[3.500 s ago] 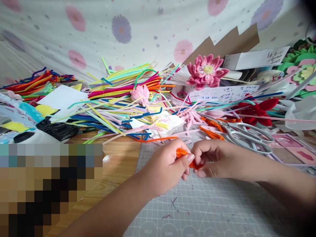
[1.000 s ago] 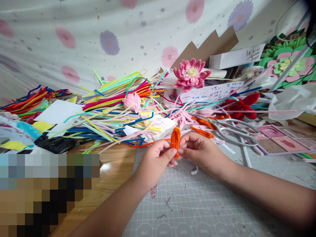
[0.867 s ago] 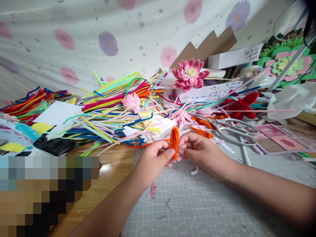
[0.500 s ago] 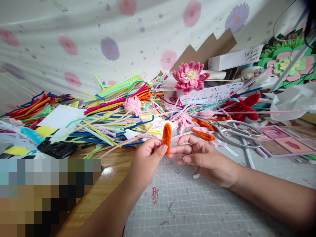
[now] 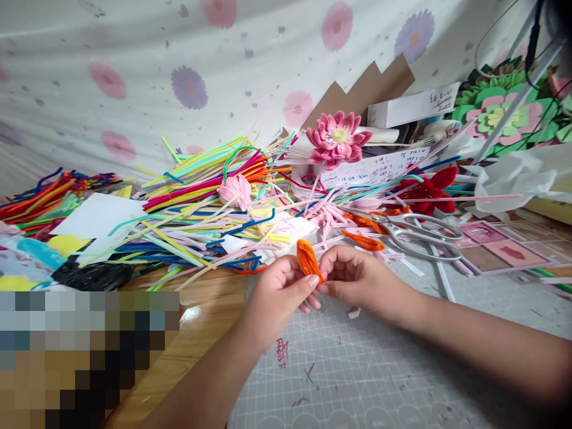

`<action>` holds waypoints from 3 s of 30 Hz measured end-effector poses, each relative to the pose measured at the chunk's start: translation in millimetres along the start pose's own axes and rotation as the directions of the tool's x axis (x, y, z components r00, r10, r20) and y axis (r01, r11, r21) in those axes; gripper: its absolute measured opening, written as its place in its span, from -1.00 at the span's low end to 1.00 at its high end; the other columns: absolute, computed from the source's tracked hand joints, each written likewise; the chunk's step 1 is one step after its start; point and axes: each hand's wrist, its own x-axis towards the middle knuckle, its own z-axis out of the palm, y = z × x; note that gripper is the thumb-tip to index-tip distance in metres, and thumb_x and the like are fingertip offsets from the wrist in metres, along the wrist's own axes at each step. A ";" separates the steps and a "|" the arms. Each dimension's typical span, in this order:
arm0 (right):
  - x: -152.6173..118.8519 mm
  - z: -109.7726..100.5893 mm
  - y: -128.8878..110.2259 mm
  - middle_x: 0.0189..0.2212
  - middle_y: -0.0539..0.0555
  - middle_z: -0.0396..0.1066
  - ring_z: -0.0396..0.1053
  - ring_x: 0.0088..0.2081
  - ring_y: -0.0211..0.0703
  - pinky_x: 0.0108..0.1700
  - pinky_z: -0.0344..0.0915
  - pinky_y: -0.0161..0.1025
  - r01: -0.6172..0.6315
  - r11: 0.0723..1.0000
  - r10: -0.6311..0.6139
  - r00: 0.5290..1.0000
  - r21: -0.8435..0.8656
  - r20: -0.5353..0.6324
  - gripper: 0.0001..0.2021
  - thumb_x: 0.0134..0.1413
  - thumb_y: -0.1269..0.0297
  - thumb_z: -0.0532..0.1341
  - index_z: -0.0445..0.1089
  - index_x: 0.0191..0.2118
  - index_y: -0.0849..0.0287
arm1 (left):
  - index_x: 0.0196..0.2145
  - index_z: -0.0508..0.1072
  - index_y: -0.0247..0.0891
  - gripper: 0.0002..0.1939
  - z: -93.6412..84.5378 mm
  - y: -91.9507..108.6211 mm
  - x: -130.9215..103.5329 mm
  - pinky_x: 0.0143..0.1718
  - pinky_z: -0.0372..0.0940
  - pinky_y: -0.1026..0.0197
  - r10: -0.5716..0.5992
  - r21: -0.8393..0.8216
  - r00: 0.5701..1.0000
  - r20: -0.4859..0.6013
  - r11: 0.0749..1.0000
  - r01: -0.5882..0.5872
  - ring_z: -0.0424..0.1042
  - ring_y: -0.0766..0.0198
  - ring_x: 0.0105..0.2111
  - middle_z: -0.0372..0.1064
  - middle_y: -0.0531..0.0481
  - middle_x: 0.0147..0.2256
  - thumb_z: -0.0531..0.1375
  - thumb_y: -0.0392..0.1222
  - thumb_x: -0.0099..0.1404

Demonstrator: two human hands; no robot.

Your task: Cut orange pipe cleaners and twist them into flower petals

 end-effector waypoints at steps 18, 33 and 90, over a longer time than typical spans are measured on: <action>-7.7 -10.9 -15.1 -0.40 0.02 0.36 0.30 -0.37 -0.28 -0.32 0.25 -0.34 0.290 0.747 -0.187 0.955 -0.598 0.230 -0.94 0.00 0.43 0.13 0.29 -0.34 0.21 | -0.54 0.33 -0.33 -0.90 -7.3 1.0 1.6 -0.52 0.30 0.33 0.043 0.077 0.993 0.107 0.996 -0.051 0.35 0.38 -0.59 0.31 0.09 -0.61 0.15 -0.26 0.07; -2.3 -9.4 -21.1 -0.47 0.00 0.30 0.23 -0.39 -0.26 -0.38 0.13 -0.37 0.192 0.464 -0.014 0.978 -0.865 0.209 -0.91 -0.08 0.52 0.15 0.23 -0.47 0.22 | -0.43 0.28 -0.28 -0.90 0.6 -7.9 1.7 -0.51 0.27 0.30 0.067 0.377 0.994 0.086 0.921 -0.095 0.35 0.38 -0.56 0.30 0.07 -0.50 0.00 -0.25 0.17; -12.8 -6.3 -28.6 -0.42 0.06 0.24 0.22 -0.34 -0.24 -0.30 0.18 -0.31 0.475 0.635 -0.415 0.875 -0.609 0.249 -0.91 0.07 0.45 0.04 0.22 -0.42 0.20 | -0.49 0.32 -0.31 -0.85 6.2 11.8 -12.5 -0.58 0.13 0.35 0.121 0.020 0.993 -0.009 0.992 -0.121 0.21 0.44 -0.64 0.26 0.10 -0.60 0.17 -0.17 0.08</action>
